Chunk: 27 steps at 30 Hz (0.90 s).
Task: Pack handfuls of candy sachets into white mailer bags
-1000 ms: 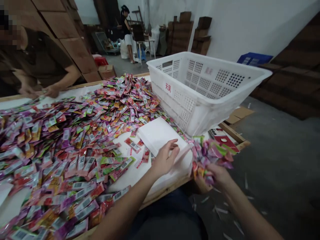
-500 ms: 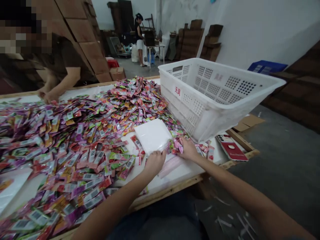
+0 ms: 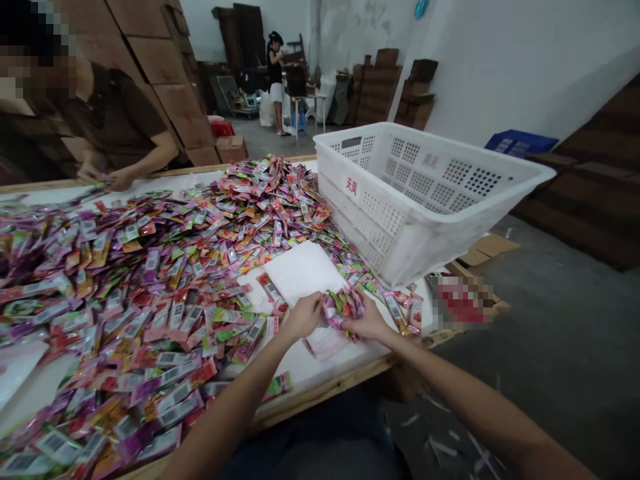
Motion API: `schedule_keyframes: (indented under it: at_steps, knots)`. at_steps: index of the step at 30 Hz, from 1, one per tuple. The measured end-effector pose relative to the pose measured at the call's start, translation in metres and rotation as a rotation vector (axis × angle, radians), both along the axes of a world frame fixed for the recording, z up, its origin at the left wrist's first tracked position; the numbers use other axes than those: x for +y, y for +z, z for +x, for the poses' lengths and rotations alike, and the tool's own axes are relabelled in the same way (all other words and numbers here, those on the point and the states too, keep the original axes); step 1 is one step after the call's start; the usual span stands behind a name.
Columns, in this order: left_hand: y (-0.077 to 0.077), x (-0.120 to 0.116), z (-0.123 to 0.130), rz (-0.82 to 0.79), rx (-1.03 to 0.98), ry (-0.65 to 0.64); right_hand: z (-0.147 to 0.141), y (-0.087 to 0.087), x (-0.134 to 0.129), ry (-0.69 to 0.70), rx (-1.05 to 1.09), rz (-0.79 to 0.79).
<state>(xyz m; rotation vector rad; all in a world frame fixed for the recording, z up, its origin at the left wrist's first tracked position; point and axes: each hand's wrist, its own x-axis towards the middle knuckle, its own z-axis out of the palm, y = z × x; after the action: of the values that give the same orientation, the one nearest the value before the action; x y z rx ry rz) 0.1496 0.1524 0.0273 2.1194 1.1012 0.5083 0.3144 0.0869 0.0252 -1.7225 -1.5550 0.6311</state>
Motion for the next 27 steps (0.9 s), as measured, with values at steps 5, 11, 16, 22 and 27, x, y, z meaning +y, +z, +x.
schedule_keyframes:
  at_steps: [5,11,16,22,27]
  knots:
    - [0.001,-0.012,0.003,-0.015,-0.033,0.162,-0.006,-0.006,-0.006,0.071,-0.239,0.035]
    - [0.01,-0.017,0.008,0.194,0.092,0.073,-0.003,-0.002,0.018,-0.138,-0.323,-0.188]
    - [0.025,-0.007,-0.003,0.221,0.328,0.062,0.002,0.005,0.032,-0.171,-0.19,-0.295]
    - [0.016,-0.006,-0.001,0.112,0.101,0.177,-0.027,-0.001,0.012,-0.084,-0.542,-0.141]
    - [-0.012,-0.006,0.001,0.047,-0.159,0.193,-0.023,-0.009,0.005,0.196,-0.707,-0.038]
